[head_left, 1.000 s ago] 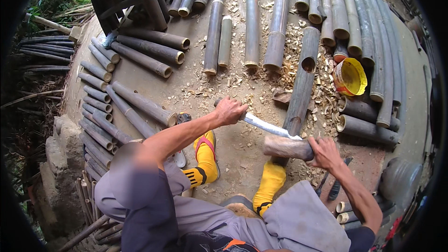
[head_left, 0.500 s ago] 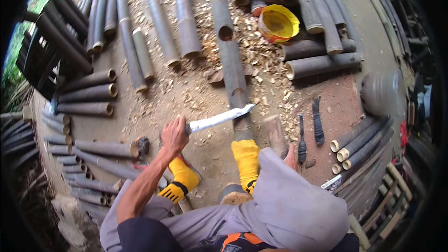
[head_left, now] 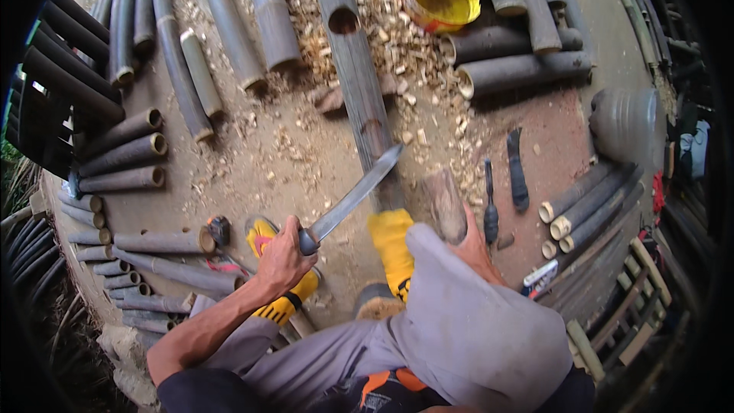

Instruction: The person sits on the ground and uses a knife and a wooden mallet to carve a hole into a bamboo pole. They repeatedly strike the knife with the mallet to deepen the cut and then use a chisel to clean out the interior of the bamboo.

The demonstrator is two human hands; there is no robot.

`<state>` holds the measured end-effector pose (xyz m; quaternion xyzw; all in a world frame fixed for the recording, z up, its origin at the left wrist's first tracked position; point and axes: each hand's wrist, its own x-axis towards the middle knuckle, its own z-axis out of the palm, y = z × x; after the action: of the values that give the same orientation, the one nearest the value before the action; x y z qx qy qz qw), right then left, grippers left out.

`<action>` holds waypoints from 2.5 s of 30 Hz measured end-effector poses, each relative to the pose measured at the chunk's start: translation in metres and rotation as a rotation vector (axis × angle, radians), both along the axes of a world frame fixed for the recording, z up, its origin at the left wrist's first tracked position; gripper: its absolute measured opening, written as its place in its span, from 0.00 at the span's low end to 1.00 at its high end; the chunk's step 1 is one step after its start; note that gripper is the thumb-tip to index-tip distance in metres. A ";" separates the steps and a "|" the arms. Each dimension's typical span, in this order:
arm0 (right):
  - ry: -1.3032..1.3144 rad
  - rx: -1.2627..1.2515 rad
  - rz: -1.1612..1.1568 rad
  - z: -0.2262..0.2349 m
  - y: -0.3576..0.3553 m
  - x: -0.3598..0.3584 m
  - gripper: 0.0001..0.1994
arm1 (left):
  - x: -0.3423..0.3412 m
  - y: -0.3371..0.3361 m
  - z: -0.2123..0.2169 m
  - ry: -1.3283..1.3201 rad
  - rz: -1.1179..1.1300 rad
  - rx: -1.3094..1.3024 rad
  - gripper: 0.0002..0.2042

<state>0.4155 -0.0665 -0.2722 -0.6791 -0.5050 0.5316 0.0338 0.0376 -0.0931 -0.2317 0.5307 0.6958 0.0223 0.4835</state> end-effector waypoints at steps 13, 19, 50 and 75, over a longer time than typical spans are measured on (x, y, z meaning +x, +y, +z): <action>0.093 0.454 0.057 0.032 0.099 -0.045 0.51 | -0.106 0.125 -0.035 0.267 -0.336 0.286 0.15; 0.064 0.507 0.125 0.032 0.112 -0.046 0.52 | -0.109 0.151 -0.049 0.274 -0.318 0.215 0.13; 0.034 0.167 0.883 0.045 0.230 -0.142 0.49 | -0.104 0.165 -0.057 0.257 -0.390 0.091 0.13; 0.082 1.014 0.770 0.153 0.300 -0.164 0.32 | -0.100 0.154 -0.058 0.246 -0.371 0.041 0.15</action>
<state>0.2511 0.2334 -0.1196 -0.3277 -0.9002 0.2260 0.1768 -0.0624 0.0605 -0.2894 0.6582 0.6391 -0.1177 0.3801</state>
